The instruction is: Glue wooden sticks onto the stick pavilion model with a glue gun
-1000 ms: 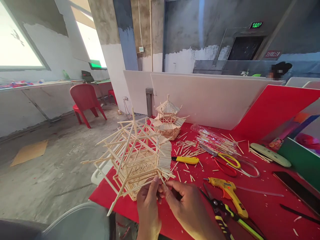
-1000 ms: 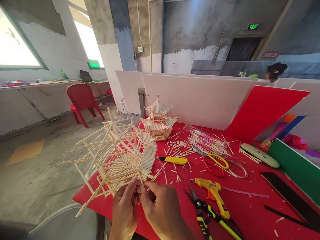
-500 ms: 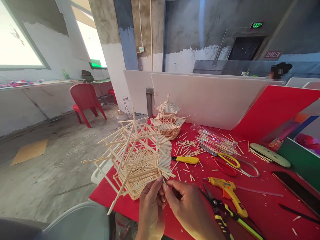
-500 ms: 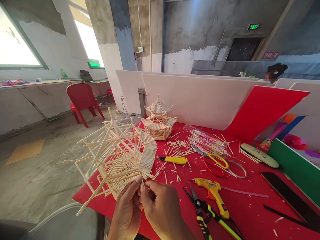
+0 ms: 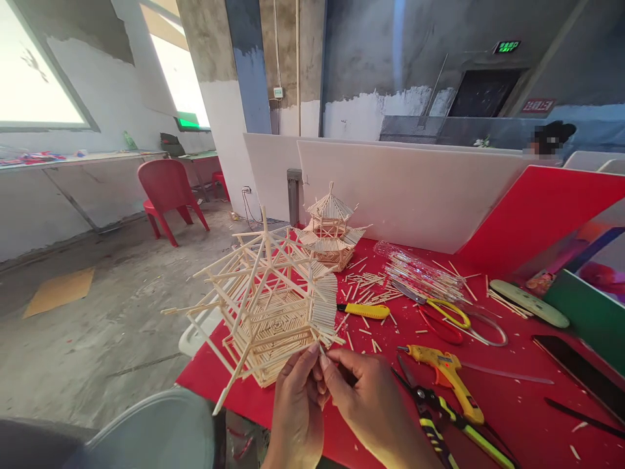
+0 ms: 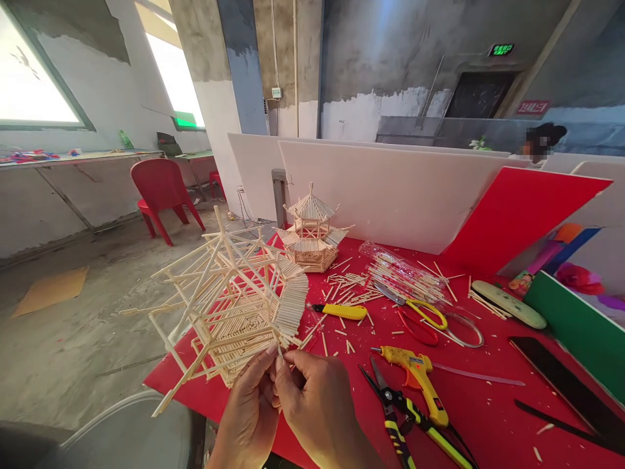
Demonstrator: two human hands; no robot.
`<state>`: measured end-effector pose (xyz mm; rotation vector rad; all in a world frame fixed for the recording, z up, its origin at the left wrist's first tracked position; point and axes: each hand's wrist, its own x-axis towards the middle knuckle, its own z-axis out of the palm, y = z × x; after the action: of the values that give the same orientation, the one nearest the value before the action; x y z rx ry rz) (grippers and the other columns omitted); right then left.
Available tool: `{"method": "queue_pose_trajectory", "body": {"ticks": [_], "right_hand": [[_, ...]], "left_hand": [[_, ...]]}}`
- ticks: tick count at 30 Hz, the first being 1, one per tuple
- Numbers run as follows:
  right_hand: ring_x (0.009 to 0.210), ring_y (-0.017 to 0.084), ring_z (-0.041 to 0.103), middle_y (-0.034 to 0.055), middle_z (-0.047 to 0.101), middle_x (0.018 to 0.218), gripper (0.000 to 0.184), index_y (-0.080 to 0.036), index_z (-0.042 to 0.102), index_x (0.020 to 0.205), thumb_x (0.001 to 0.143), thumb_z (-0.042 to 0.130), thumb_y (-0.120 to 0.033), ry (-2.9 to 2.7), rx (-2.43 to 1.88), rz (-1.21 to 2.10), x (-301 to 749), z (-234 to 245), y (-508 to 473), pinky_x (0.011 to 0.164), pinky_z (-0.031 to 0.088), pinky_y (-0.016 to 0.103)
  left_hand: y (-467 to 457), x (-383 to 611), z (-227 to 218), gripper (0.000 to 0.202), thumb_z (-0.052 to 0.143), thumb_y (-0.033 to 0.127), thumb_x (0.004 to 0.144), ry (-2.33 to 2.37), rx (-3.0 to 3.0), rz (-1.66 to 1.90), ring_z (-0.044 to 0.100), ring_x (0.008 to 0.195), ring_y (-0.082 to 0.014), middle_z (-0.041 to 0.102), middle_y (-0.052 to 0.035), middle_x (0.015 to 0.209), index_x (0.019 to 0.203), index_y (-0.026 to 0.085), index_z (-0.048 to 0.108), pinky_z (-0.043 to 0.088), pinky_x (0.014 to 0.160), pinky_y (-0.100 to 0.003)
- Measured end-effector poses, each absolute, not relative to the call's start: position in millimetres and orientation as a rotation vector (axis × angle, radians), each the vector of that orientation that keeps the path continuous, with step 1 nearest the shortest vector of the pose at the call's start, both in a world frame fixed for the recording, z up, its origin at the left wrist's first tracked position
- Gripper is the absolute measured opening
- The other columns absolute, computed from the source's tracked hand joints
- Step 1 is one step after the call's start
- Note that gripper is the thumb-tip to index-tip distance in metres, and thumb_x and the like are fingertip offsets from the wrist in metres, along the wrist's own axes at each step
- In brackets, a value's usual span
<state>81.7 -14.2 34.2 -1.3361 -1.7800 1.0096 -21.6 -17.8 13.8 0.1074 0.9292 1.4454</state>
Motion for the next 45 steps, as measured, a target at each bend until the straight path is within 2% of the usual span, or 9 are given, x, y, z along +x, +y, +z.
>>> {"method": "queue_pose_trajectory", "body": {"ticks": [19,32,45], "right_hand": [[0.049,0.010,0.045,-0.0025,0.055,0.054,0.038,-0.020,0.062,0.067,0.092,0.050,-0.045,-1.771,-1.352,0.979,86.4,33.7,-16.4,0.049,0.031,0.021],[0.055,0.012,0.058,-0.0003,0.065,0.060,0.038,-0.020,0.064,0.069,0.092,0.051,-0.048,-1.731,-1.327,1.049,84.2,37.1,-15.3,0.051,0.038,0.019],[0.055,0.013,0.061,0.0006,0.067,0.061,0.034,-0.021,0.066,0.072,0.091,0.051,-0.044,-1.724,-1.326,1.058,82.9,35.8,-13.4,0.052,0.042,0.020]], "left_hand": [[-16.7,-20.2,18.4,0.037,0.089,0.034,0.053,0.935,0.141,1.435,0.040,0.041,-0.0045,0.050,0.0055,0.046,0.051,0.016,0.057,0.028,0.040,-0.019],[-14.6,-24.9,21.1,0.044,0.091,0.033,0.046,0.895,0.067,1.345,0.037,0.037,-0.0040,0.045,0.0071,0.042,0.049,0.015,0.051,0.022,0.038,-0.018],[-14.7,-24.8,21.2,0.043,0.090,0.035,0.046,0.923,0.106,1.337,0.037,0.038,-0.0041,0.046,0.0065,0.044,0.050,0.016,0.052,0.024,0.038,-0.018]]}}
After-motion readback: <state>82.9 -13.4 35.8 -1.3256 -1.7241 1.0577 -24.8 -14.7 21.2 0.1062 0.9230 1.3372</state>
